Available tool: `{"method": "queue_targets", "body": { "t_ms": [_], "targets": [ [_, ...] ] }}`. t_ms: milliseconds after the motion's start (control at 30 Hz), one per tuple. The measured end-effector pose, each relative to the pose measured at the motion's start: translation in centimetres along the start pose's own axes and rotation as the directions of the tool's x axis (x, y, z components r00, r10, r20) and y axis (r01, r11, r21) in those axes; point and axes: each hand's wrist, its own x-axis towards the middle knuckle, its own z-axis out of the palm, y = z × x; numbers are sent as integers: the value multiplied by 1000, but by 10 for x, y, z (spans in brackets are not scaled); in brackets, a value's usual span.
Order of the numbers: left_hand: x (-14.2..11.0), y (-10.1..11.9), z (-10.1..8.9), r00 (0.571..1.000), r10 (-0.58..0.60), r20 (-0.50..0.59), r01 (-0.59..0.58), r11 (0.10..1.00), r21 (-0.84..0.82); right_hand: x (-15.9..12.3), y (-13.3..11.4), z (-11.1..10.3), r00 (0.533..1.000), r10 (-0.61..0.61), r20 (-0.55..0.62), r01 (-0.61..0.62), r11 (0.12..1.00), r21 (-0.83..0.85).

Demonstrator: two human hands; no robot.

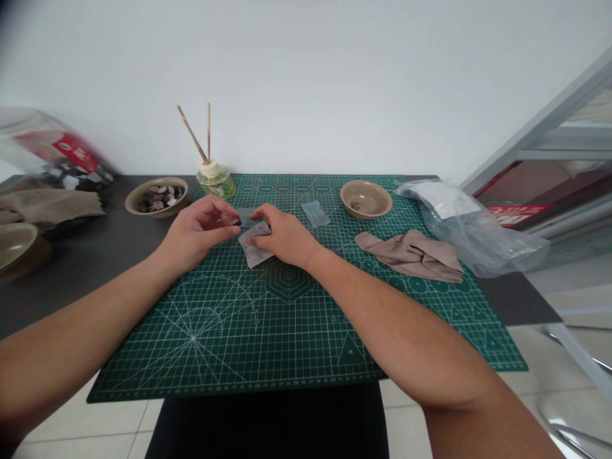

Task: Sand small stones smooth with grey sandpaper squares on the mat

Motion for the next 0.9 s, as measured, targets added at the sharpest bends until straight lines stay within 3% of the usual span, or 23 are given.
{"method": "queue_targets", "body": {
  "t_ms": [133,267,400,600,900],
  "targets": [
    [0,2,1,999,-10,32,8,999,47,-1,-3,0,1000,9,-19,-9,1000,-7],
    [0,3,0,1000,5,26,-7,998,70,0,-3,4,992,111,64,-123,964,235],
    [-1,3,1,999,2,33,-4,997,72,2,3,9,992,82,93,-109,936,335],
    [-1,-4,0,998,19,68,-29,989,147,2,2,5,999,-46,21,46,999,1],
    [0,-5,1,987,-43,153,7,974,227,3,-3,3,989,-145,10,143,951,-273]
  ]
}}
